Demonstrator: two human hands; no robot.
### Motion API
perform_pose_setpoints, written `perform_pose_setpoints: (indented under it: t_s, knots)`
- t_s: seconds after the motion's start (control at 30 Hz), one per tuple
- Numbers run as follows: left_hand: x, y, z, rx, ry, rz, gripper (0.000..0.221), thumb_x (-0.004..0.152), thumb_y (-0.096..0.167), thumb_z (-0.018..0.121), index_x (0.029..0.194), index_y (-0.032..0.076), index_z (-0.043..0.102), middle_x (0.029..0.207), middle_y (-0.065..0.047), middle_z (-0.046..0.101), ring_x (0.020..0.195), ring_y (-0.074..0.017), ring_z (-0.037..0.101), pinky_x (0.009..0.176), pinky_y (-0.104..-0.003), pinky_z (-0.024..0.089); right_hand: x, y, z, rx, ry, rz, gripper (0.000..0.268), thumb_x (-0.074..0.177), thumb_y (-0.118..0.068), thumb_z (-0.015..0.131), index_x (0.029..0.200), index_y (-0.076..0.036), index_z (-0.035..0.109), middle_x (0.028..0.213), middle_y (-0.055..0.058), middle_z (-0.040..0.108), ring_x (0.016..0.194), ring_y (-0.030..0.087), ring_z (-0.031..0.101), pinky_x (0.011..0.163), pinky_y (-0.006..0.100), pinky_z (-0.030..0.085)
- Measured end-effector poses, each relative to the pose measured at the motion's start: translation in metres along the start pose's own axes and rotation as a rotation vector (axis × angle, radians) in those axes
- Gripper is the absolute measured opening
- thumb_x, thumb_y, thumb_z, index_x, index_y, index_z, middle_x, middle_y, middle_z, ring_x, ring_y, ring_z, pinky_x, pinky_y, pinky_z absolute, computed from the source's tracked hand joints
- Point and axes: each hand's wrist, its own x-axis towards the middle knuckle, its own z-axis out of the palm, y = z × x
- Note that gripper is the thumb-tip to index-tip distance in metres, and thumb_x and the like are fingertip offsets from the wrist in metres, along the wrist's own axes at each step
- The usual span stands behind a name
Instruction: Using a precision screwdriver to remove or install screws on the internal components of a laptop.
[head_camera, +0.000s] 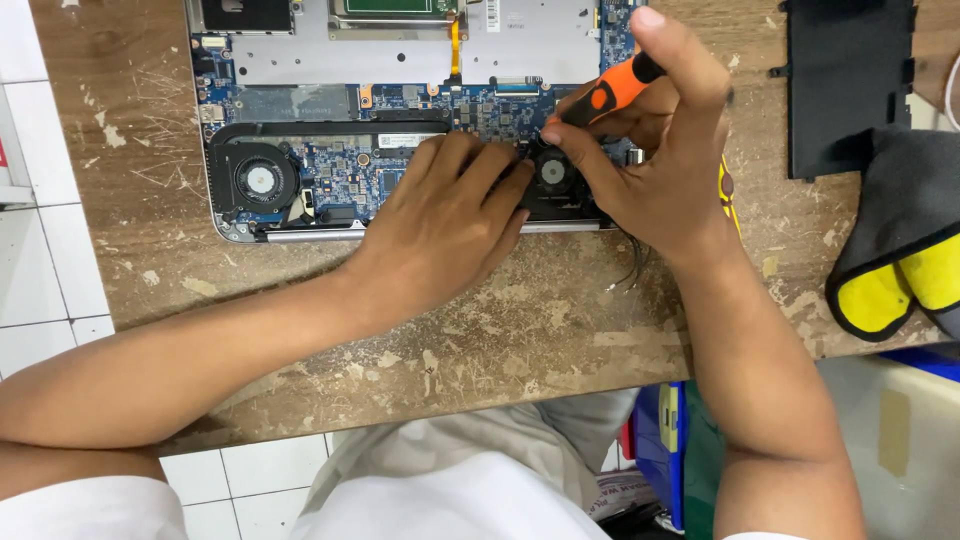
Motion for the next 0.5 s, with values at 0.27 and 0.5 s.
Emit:
perform_pose_setpoints:
  t_s: [0.27,0.5]
  knots:
    - [-0.0011,0.0001,0.0002,-0.015,-0.006,0.006,0.035,0.102,0.029,0.062,0.124,0.003,0.067,0.113,-0.008,0.064,0.099,-0.0237,0.055,0.084,-0.034,0.047,-0.0002,0.0013,-0.0016,-0.003,-0.010,-0.017,0.087,0.112,0.021,0.080,0.163,-0.020,0.022,0.123,0.030,0.062,0.118,0.040,0.078,0.099,0.042,0.072]
    - [-0.0001,0.0005,-0.0011,0.035,0.001,0.014,0.035,0.101,0.031,0.063,0.123,0.004,0.067,0.109,-0.006,0.064,0.096,-0.0230,0.054,0.083,-0.033,0.047,0.0010,-0.0019,-0.0024,-0.016,-0.042,0.000,0.086,0.111,0.017,0.081,0.162,-0.020,0.022,0.119,0.032,0.065,0.119,0.041,0.077,0.100,0.043,0.071]
